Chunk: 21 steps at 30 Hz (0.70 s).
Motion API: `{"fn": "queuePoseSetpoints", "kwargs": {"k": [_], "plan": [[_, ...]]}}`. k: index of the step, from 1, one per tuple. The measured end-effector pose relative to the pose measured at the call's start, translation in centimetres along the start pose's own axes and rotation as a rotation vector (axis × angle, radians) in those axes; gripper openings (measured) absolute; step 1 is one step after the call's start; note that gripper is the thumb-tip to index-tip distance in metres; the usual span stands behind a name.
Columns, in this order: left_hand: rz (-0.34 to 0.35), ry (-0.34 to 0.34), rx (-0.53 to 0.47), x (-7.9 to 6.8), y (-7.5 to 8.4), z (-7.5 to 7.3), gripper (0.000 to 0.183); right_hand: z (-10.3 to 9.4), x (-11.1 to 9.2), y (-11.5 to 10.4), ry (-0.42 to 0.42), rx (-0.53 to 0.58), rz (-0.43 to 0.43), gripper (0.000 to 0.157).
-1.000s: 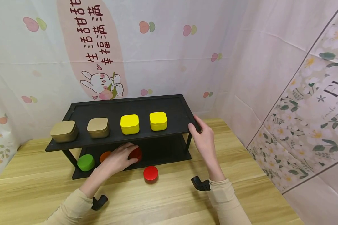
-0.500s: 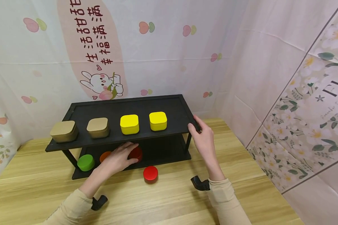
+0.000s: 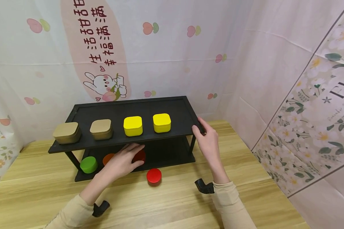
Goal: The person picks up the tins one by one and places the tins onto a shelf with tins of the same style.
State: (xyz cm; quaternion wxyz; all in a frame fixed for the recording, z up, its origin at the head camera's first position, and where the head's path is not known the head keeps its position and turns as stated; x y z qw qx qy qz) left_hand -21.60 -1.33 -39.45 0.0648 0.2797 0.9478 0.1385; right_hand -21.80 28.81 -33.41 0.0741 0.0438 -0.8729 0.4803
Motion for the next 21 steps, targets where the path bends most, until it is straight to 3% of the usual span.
{"fn": "queuePoseSetpoints", "kwargs": {"k": [8, 21], "plan": [[0.055, 0.035, 0.036, -0.5, 1.5, -0.3, 0.058, 0.0, 0.0, -0.2, -0.014, 0.017, 0.005, 0.053], [0.126, -0.017, 0.084, -1.5, 3.4, 0.8, 0.056, 0.0, 0.0, -0.2, -0.004, 0.007, 0.006, 0.053]]}}
Point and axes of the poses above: each hand's wrist, its own x-axis towards the middle knuckle, its own z-axis out of the palm, y = z × x, the point moved 5 cm from there along x, towards the middle knuckle, and after that the axes turned 14 degrees about -y, right-handed, at the moved point
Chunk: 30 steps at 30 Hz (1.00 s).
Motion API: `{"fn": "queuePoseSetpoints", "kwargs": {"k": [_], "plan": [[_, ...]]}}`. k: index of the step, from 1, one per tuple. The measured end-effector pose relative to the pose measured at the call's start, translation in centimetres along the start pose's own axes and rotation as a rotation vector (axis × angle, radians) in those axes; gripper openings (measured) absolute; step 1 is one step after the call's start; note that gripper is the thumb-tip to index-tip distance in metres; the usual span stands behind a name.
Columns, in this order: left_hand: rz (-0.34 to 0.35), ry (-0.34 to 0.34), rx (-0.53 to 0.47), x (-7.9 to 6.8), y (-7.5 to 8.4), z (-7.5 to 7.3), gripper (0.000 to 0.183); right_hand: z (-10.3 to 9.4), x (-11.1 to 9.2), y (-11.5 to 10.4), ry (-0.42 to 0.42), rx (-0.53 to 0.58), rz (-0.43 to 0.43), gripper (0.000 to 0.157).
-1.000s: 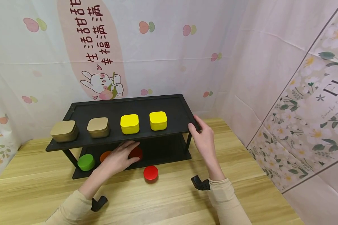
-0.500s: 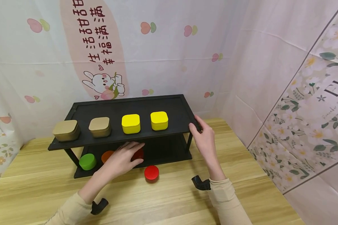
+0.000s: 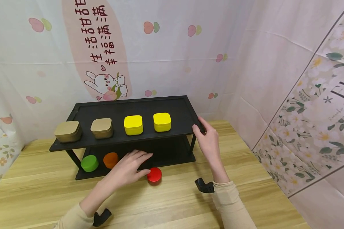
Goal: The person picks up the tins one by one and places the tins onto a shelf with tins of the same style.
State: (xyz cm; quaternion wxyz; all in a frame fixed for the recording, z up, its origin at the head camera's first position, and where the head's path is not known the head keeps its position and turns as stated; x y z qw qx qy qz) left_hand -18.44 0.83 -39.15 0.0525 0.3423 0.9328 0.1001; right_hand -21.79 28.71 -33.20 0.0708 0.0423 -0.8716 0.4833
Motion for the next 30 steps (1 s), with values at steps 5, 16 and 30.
{"fn": "queuePoseSetpoints", "kwargs": {"k": [5, 16, 30], "plan": [[0.033, -0.021, 0.028, 0.0, 0.8, 0.3, 0.058, 0.0, 0.0, 0.2, 0.005, -0.009, -0.005, 0.054], [0.062, -0.052, 0.052, -0.1, 1.9, 1.3, 0.061, -0.1, 0.1, 0.2, 0.002, -0.007, -0.02, 0.057], [0.064, -0.14, 0.018, -0.1, 2.6, 2.3, 0.061, -0.1, 0.0, 0.1, -0.001, -0.005, -0.023, 0.057]]}}
Point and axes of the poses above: each hand's wrist, its own x-axis towards the middle knuckle, its own z-axis out of the palm, y = z × x, the point moved 5 cm from there along x, towards the middle knuckle, and after that the axes turned 14 degrees about -y, right-handed, at the moved point
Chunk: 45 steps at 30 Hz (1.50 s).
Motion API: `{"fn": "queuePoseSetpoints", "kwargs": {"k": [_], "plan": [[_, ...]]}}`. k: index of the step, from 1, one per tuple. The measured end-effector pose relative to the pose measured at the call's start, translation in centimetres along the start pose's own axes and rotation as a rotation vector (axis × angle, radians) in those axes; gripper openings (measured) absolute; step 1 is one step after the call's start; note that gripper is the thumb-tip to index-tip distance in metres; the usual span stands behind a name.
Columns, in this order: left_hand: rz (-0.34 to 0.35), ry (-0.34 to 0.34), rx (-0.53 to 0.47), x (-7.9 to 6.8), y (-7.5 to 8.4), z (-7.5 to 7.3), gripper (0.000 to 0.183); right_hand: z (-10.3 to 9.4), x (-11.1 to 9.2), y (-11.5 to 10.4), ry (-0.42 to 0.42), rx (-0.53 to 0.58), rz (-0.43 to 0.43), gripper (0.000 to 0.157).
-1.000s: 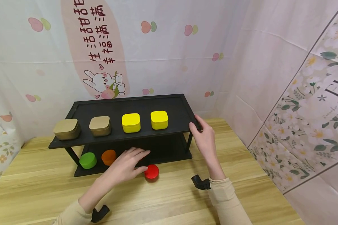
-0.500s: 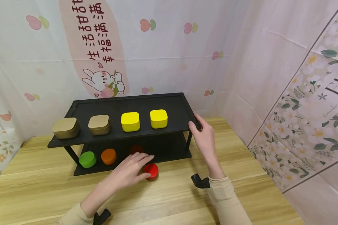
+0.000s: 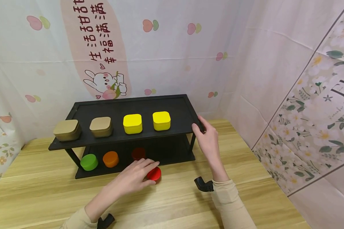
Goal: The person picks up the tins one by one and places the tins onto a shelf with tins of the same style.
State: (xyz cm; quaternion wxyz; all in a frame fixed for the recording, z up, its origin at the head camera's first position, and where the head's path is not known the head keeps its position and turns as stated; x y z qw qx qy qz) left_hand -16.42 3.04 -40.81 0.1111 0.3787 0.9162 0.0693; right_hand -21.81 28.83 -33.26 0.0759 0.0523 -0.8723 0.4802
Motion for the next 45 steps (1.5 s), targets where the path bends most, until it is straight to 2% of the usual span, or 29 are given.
{"fn": "queuePoseSetpoints", "kwargs": {"k": [18, 30, 38, 45], "plan": [[-0.012, -0.032, -0.025, 0.24, -0.15, 0.66, 0.059, -0.03, 0.02, 0.02, 0.003, 0.009, 0.002, 0.056], [0.017, 0.01, 0.026, 0.4, 0.04, 0.5, 0.051, 0.0, 0.01, 0.02, 0.002, -0.004, 0.011, 0.055], [0.016, 0.004, 0.008, 0.51, 0.15, 0.47, 0.049, 0.04, 0.07, 0.15, 0.0, 0.011, 0.019, 0.055], [0.021, 0.034, -0.016, 0.67, 0.32, 0.2, 0.049, -0.01, -0.03, 0.13, 0.012, -0.007, 0.024, 0.056]]}}
Point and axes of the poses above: each hand's wrist, its own x-axis towards the middle knuckle, its own z-axis out of the palm, y = z × x, the point moved 5 cm from there along x, towards the middle knuckle, and after that the axes turned 14 degrees about -y, right-handed, at the moved point
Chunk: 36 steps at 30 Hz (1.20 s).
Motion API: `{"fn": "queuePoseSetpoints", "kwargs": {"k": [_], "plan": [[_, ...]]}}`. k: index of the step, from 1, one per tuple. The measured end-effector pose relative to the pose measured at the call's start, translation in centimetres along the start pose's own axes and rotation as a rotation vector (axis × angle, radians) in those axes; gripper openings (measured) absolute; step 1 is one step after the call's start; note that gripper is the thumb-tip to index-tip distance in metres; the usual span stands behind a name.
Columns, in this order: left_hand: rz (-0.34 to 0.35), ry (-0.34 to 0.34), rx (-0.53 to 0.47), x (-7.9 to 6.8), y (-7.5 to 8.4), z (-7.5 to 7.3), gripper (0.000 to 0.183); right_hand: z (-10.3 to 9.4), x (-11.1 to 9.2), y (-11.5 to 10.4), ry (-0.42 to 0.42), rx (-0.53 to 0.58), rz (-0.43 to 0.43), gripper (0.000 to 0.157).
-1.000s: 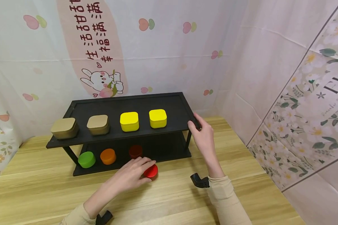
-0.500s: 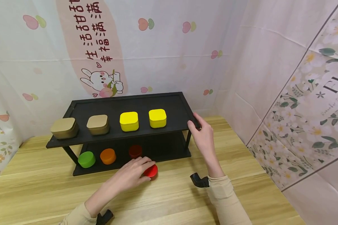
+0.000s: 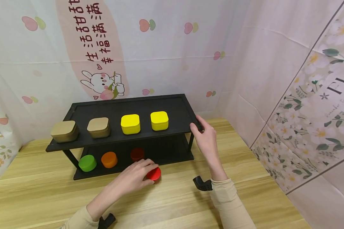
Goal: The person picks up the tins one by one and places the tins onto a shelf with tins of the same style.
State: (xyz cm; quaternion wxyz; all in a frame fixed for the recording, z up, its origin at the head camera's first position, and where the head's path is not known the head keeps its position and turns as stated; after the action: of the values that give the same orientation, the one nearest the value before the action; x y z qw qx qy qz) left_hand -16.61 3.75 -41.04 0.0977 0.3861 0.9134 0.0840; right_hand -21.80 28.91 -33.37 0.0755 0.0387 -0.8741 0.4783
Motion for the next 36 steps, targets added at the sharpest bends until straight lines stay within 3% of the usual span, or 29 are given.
{"fn": "queuePoseSetpoints", "kwargs": {"k": [15, 36], "plan": [[-0.006, 0.025, -0.019, 1.3, 0.2, -0.8, 0.052, -0.1, 0.1, 0.3, -0.009, 0.002, -0.005, 0.057], [-0.08, 0.052, -0.018, 4.0, -0.6, -1.9, 0.051, -0.1, 0.1, -0.1, -0.008, 0.027, -0.004, 0.057]]}}
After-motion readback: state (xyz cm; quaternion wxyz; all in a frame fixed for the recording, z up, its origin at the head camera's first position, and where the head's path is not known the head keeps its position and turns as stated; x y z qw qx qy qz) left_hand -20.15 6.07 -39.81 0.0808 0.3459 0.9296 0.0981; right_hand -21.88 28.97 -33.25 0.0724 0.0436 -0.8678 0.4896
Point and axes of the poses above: each hand's wrist, its own x-axis towards the middle knuckle, its own z-axis out of the palm, y = z × x, the point moved 5 cm from there along x, towards the middle knuckle, and after that the axes turned 14 degrees about -y, right-handed, at the moved point
